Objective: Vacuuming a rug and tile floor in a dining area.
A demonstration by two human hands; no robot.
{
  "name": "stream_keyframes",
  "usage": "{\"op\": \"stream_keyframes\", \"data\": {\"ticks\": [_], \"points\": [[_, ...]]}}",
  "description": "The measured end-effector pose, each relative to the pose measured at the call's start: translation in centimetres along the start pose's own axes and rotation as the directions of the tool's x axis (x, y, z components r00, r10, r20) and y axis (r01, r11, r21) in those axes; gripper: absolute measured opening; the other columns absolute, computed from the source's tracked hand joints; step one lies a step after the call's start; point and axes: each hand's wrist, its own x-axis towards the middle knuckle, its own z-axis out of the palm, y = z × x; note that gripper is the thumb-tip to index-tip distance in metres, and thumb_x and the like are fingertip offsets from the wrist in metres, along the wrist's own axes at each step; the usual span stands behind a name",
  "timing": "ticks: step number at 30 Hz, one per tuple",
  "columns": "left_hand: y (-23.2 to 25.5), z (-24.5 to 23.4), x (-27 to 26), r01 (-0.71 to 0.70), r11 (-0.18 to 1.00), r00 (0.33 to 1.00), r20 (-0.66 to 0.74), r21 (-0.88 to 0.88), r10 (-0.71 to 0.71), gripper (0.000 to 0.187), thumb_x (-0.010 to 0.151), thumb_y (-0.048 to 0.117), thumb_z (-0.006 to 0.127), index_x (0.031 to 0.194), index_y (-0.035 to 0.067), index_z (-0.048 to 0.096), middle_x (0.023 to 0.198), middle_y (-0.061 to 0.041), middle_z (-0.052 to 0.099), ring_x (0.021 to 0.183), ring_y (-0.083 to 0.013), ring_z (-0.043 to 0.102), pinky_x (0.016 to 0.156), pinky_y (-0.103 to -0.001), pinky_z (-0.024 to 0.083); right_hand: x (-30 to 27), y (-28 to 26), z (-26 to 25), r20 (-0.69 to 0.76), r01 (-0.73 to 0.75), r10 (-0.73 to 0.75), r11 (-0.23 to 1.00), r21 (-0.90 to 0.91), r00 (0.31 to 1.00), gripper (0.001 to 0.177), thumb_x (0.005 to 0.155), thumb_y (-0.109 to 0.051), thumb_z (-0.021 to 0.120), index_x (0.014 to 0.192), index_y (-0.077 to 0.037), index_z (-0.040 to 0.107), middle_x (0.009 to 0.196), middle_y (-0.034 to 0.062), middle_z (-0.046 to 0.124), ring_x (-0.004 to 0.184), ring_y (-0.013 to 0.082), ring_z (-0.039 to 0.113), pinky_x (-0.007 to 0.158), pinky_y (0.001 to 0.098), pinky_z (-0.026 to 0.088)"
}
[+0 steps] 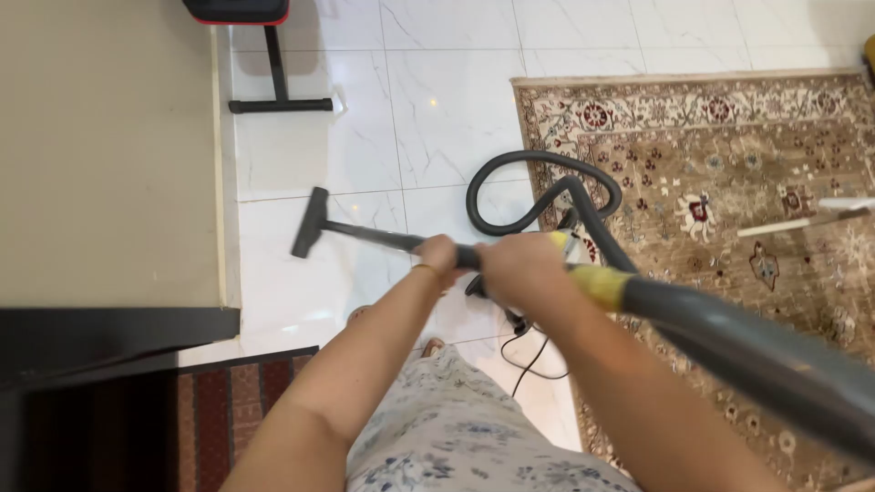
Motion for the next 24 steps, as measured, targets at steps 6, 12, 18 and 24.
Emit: {"op": "stream_keyframes", "data": {"ticks": [6,12,18,24], "points": [[5.9,4.6,0.2,0.420,0.701,0.901,0.356,-0.576,-0.248,0.028,0.089,0.009,0.058,0.113,-0.006,0.055,0.112,-0.022,0.061,0.096,-0.0386,0.069,0.079,-0.055,0.064,-4.3,3.8,-4.4,0.109,-0.131,0.139,0.988,-0.080,0.984,0.034,0.094,-0.033,0.062,0.126,-0.043,0.067,0.107,0.0010,0.076,0.104,0.0239,0.073,0.088,0.0401,0.058],[11.6,2.3,-1.2,0.682,0.231,0.720,0.582,-0.694,-0.378,0.032,0.100,0.008,0.043,0.127,-0.010,0.041,0.131,-0.027,0.055,0.106,-0.0448,0.069,0.077,-0.062,0.064,-3.6,4.9,-4.7,0.138,-0.301,0.301,0.953,-0.020,0.943,0.028,0.095,-0.037,0.064,0.121,-0.035,0.072,0.113,0.0003,0.075,0.107,0.0232,0.073,0.091,0.0391,0.058],[11.8,0.3,1.0,0.689,0.345,0.723,0.569,-0.638,-0.392,0.035,0.099,0.013,0.046,0.126,-0.008,0.042,0.131,-0.026,0.054,0.103,-0.0436,0.069,0.075,-0.061,0.063,-1.4,3.7,-5.3,0.113,-0.341,0.335,0.939,0.043,0.936,0.030,0.101,-0.030,0.049,0.119,-0.036,0.072,0.112,0.0012,0.074,0.106,0.0248,0.073,0.088,0.0417,0.058],[9.1,-0.3,6.3,0.650,0.482,0.759,0.515,-0.587,-0.398,0.034,0.094,0.006,0.055,0.121,-0.013,0.049,0.128,-0.026,0.057,0.101,-0.0432,0.071,0.072,-0.062,0.066,2.2,2.2,-4.9,0.054,-0.376,0.372,0.912,0.165,0.927,0.033,0.103,-0.036,0.043,0.111,-0.030,0.074,0.107,0.0026,0.075,0.102,0.0267,0.073,0.084,0.0429,0.058]]}}
